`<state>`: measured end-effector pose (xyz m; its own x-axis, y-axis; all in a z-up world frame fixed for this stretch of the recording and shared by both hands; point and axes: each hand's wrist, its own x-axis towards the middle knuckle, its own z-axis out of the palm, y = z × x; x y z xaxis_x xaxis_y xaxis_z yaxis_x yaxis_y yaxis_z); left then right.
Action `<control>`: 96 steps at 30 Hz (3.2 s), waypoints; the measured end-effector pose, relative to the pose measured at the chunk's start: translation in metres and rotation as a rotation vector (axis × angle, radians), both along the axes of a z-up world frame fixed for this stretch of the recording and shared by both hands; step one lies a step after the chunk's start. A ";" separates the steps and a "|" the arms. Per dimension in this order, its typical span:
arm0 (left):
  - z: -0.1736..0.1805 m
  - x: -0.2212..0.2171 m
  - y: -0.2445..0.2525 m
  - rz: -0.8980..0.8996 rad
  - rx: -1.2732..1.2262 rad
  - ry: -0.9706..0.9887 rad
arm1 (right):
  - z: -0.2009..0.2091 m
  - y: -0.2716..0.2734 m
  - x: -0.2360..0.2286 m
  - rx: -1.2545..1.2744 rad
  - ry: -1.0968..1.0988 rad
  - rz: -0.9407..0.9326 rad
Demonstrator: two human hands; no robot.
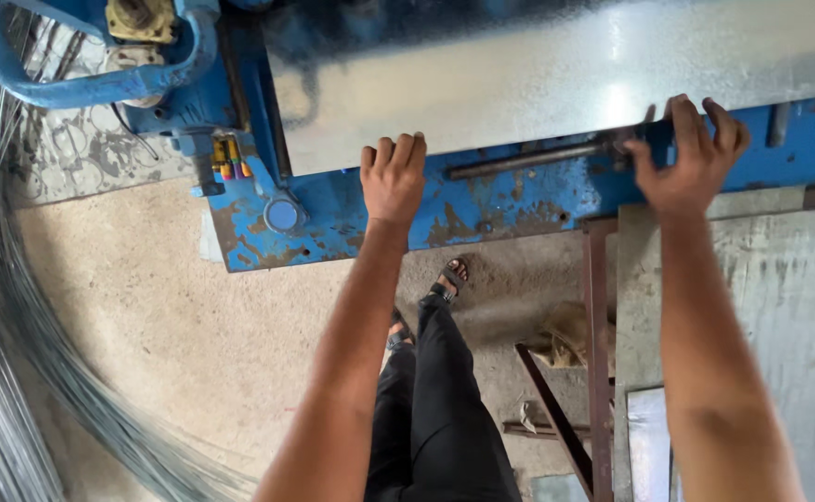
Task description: The person repeatedly feeds a large rectangular metal sheet into a blue industrial bending machine. They align the sheet, press down on the machine's lever to bend the edge, and then remove the sheet. This process is repeated multiple times on the same sheet.
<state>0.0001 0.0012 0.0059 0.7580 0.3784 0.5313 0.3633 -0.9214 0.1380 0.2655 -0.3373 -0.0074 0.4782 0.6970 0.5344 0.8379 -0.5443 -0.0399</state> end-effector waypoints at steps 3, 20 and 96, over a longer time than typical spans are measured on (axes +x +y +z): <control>-0.004 -0.009 -0.005 -0.005 -0.046 0.044 | -0.020 0.047 -0.034 -0.005 0.129 0.057; -0.008 0.009 0.015 0.007 -0.071 -0.001 | -0.048 0.158 -0.080 0.125 0.092 -0.045; -0.017 0.014 0.013 0.038 -0.053 -0.017 | -0.014 0.168 -0.097 0.118 0.047 -0.072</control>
<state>0.0144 0.0140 -0.0112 0.7334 0.4348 0.5225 0.3953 -0.8982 0.1925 0.1690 -0.1690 -0.0217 0.5512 0.5937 0.5863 0.7925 -0.5924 -0.1451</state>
